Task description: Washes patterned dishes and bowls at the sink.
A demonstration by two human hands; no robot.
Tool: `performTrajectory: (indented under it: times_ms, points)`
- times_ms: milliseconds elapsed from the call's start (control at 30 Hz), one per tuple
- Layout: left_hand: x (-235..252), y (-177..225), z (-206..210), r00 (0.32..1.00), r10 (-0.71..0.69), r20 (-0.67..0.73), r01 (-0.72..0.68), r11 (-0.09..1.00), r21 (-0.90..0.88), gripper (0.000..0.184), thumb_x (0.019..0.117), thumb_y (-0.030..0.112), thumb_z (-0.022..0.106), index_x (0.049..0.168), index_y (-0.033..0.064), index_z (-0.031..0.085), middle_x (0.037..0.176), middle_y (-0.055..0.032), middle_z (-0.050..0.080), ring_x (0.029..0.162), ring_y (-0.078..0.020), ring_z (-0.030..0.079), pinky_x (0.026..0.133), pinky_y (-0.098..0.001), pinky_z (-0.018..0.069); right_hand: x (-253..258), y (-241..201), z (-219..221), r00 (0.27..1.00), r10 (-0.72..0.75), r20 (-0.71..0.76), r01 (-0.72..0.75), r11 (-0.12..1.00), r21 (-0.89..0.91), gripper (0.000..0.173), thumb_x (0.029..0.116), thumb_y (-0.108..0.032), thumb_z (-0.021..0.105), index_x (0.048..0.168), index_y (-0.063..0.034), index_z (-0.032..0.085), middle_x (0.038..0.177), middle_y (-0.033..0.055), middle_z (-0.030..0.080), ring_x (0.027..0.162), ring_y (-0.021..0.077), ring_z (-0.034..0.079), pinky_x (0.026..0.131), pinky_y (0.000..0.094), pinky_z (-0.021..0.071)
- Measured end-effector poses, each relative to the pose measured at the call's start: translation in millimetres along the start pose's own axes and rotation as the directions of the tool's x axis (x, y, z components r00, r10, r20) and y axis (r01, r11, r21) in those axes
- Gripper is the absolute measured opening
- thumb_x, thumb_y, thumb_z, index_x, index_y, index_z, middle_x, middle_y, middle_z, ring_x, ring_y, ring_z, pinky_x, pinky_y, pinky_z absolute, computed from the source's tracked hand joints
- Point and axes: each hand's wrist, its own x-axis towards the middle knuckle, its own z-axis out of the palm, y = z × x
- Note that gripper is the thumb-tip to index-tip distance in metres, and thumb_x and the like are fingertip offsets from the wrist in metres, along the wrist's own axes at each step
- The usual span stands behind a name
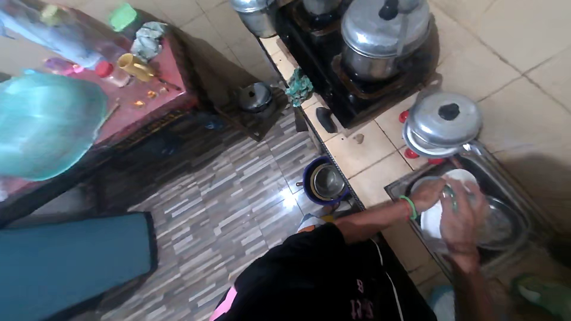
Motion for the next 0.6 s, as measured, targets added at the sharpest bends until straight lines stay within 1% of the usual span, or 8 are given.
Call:
performTrajectory:
  times_ms: [67, 133, 200, 300, 367, 433, 533, 600]
  points:
    - [-4.2, -1.5, 3.8, 0.999, -0.035, 0.040, 0.035, 0.999, -0.007, 0.051, 0.1142, 0.023, 0.026, 0.130, -0.0143, 0.057, 0.128, -0.0320, 0.061, 0.122, -0.0348, 0.059, 0.109, -0.0469, 0.0434, 24.4, 18.7, -8.9, 0.996, 0.083, 0.044, -0.084, 0.996, 0.020, 0.041, 0.1050, -0.030, 0.050, 0.132, -0.0050, 0.068, 0.139, 0.0274, 0.058, 0.132, 0.0481, 0.050, 0.113, 0.0618, 0.0357]
    - [-1.3, -7.3, 4.0, 0.997, -0.072, 0.036, 0.072, 0.997, -0.001, 0.051, 0.1141, 0.027, 0.028, 0.129, -0.0108, 0.058, 0.125, -0.0299, 0.062, 0.118, -0.0337, 0.060, 0.104, -0.0479, 0.0465, 40.6, 50.5, -12.6, 0.959, 0.273, 0.080, -0.279, 0.956, 0.090, 0.038, 0.1063, -0.026, 0.051, 0.130, 0.0004, 0.067, 0.134, 0.0280, 0.061, 0.129, 0.0441, 0.054, 0.111, 0.0583, 0.0399]
    - [-3.7, -10.0, 1.2, 0.995, -0.103, -0.004, 0.103, 0.994, -0.027, 0.053, 0.1138, 0.032, 0.027, 0.132, -0.0076, 0.057, 0.127, -0.0288, 0.062, 0.118, -0.0355, 0.060, 0.103, -0.0516, 0.0476, 30.7, 68.1, -16.7, 0.854, 0.512, 0.095, -0.520, 0.847, 0.113, 0.042, 0.1091, -0.026, 0.043, 0.133, 0.0039, 0.062, 0.135, 0.0286, 0.060, 0.130, 0.0413, 0.055, 0.111, 0.0560, 0.0416]
    - [0.1, -10.5, -5.5, 0.983, -0.149, -0.110, 0.132, 0.980, -0.149, 0.061, 0.1126, 0.043, 0.021, 0.135, -0.0023, 0.056, 0.127, -0.0254, 0.062, 0.116, -0.0342, 0.061, 0.097, -0.0536, 0.0503, -11.4, 55.7, -7.0, 0.796, 0.604, -0.033, -0.590, 0.788, 0.176, 0.049, 0.1102, -0.027, 0.038, 0.140, 0.0077, 0.053, 0.138, 0.0298, 0.057, 0.131, 0.0385, 0.055, 0.113, 0.0521, 0.0421]
    - [6.5, -13.6, -3.3, 0.953, -0.222, -0.206, 0.168, 0.954, -0.248, 0.068, 0.1111, 0.050, 0.020, 0.132, -0.0024, 0.057, 0.124, -0.0254, 0.062, 0.112, -0.0342, 0.061, 0.093, -0.0545, 0.0513, -35.4, 38.4, 13.1, 0.864, 0.452, -0.223, -0.430, 0.891, 0.143, 0.045, 0.1060, -0.020, 0.046, 0.140, 0.0070, 0.056, 0.141, 0.0299, 0.057, 0.134, 0.0417, 0.054, 0.116, 0.0518, 0.0405]
    - [14.9, -20.3, 1.3, 0.934, -0.250, -0.253, 0.170, 0.938, -0.302, 0.068, 0.1116, 0.049, 0.020, 0.134, -0.0046, 0.056, 0.131, -0.0272, 0.060, 0.120, -0.0352, 0.059, 0.101, -0.0551, 0.0482, -44.1, 14.7, 24.8, 0.924, 0.192, -0.332, -0.204, 0.979, 0.000, 0.039, 0.1017, -0.017, 0.051, 0.129, 0.0071, 0.065, 0.136, 0.0342, 0.058, 0.128, 0.0528, 0.054, 0.110, 0.0607, 0.0422]
    - [14.3, -34.8, 9.1, 0.965, -0.153, -0.212, 0.107, 0.971, -0.213, 0.068, 0.1119, 0.047, 0.019, 0.130, -0.0067, 0.056, 0.121, -0.0282, 0.060, 0.110, -0.0351, 0.060, 0.094, -0.0542, 0.0500, -34.1, -5.3, 25.8, 0.983, -0.062, -0.170, 0.039, 0.990, -0.136, 0.038, 0.1040, -0.028, 0.052, 0.130, -0.0047, 0.068, 0.140, 0.0306, 0.055, 0.130, 0.0530, 0.052, 0.104, 0.0633, 0.0457]
    - [13.2, -51.3, 12.8, 0.986, -0.041, -0.160, 0.022, 0.993, -0.118, 0.067, 0.1116, 0.048, 0.021, 0.121, -0.0053, 0.060, 0.108, -0.0232, 0.065, 0.097, -0.0292, 0.065, 0.084, -0.0484, 0.0556, -16.3, 1.6, 20.9, 0.996, -0.069, -0.064, 0.064, 0.995, -0.078, 0.033, 0.1023, -0.021, 0.058, 0.131, -0.0090, 0.068, 0.143, 0.0240, 0.055, 0.132, 0.0459, 0.053, 0.104, 0.0596, 0.0486]
